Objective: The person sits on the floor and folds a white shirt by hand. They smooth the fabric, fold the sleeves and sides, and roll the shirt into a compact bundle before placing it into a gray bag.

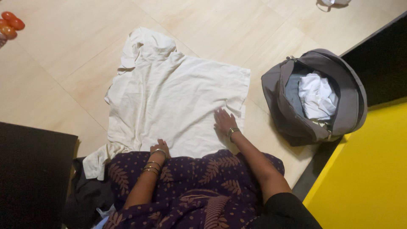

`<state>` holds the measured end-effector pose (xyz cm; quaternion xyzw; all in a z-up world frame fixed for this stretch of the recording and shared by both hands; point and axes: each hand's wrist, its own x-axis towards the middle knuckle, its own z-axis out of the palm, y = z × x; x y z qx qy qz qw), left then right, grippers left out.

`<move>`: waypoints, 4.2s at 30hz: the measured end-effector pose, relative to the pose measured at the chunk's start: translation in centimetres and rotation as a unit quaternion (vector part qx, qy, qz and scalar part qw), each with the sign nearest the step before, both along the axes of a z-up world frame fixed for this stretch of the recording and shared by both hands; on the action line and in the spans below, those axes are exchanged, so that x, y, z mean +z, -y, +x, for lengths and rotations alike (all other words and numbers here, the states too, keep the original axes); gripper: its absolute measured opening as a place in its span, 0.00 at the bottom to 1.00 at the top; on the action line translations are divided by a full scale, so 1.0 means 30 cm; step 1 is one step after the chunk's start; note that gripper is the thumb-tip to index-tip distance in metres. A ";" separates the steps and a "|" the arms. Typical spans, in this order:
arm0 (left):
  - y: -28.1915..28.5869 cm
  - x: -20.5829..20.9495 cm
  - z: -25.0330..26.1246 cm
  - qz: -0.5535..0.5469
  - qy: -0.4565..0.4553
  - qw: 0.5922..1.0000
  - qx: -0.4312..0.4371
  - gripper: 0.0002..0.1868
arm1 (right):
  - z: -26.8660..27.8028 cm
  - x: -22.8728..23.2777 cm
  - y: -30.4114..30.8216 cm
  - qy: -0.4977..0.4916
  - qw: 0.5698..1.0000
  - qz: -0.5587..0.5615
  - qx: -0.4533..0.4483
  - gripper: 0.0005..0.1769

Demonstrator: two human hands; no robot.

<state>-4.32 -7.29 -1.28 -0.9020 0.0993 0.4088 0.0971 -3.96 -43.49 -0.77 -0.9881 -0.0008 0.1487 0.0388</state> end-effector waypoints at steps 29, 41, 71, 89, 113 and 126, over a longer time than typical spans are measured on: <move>0.296 0.054 -0.191 -0.111 0.082 0.979 -0.148 0.46 | -0.345 -0.033 0.205 -0.144 0.972 0.029 -0.181 0.58; 0.420 -0.145 -0.277 -0.192 0.095 0.940 -0.266 0.31 | -0.391 0.046 0.288 -0.183 0.942 -0.001 -0.281 0.70; -0.450 0.039 0.267 0.031 -0.067 0.980 0.183 0.28 | -0.380 0.001 0.075 -0.064 0.941 0.022 -0.333 0.51; -0.469 -0.056 0.293 -0.008 -0.087 0.977 0.193 0.32 | -0.374 -0.056 0.091 0.029 0.934 0.035 -0.354 0.45; -0.457 -0.058 0.312 -0.056 -0.077 0.979 0.180 0.61 | 0.088 -0.001 0.152 0.006 0.970 0.053 -0.237 0.46; -0.446 -0.082 0.326 -0.026 -0.088 0.979 0.184 0.58 | 0.161 -0.098 -0.076 0.123 0.957 0.057 -0.258 0.49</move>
